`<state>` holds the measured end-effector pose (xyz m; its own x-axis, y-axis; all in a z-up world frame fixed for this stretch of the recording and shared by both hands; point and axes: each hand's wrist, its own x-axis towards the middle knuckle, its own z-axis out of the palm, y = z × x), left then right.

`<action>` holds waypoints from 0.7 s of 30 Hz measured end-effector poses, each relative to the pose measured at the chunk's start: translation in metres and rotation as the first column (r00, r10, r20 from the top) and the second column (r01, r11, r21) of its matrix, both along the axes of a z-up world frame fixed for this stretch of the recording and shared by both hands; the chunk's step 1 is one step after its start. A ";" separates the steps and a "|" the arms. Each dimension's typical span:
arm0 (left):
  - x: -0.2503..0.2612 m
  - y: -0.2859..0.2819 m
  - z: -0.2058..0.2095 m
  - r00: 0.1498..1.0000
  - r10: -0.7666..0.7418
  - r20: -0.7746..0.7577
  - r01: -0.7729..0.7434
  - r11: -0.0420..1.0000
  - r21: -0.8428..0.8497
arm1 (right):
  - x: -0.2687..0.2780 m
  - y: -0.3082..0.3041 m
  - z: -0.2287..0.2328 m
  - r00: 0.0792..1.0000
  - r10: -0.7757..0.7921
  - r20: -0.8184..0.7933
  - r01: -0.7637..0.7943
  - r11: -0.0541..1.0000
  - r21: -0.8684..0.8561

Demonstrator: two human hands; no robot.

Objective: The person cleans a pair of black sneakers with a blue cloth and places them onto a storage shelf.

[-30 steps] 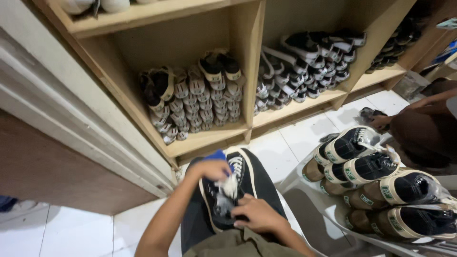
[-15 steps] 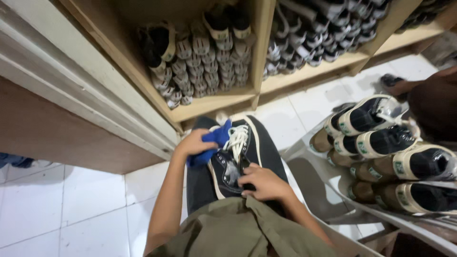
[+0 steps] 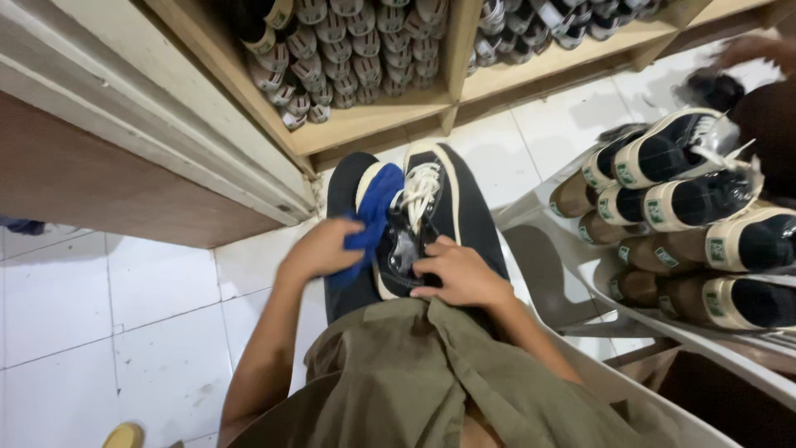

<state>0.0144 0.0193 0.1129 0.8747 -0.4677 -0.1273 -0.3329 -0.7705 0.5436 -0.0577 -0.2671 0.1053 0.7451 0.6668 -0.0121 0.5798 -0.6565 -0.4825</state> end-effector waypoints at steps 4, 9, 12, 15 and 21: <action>0.017 0.016 0.051 0.993 0.002 -0.118 -0.028 0.977 -0.212 | -0.003 0.005 0.005 0.999 -0.029 0.021 0.029 0.999 0.024; 0.052 -0.042 0.097 0.951 -0.009 0.308 0.201 0.774 -0.600 | -0.003 0.008 -0.004 0.997 -0.053 0.052 0.053 0.999 0.008; 0.033 -0.071 0.147 0.874 0.164 0.457 0.340 0.467 -0.816 | -0.007 0.010 -0.008 0.994 -0.087 0.064 0.087 0.996 0.009; 0.031 -0.074 0.190 0.504 0.416 0.757 0.472 0.601 -0.645 | -0.007 0.008 -0.015 0.997 -0.059 -0.044 0.056 0.996 -0.065; 0.146 -0.124 0.046 0.747 0.408 0.525 -0.299 0.911 -0.283 | -0.011 0.014 -0.022 0.996 -0.059 0.068 0.060 0.998 -0.004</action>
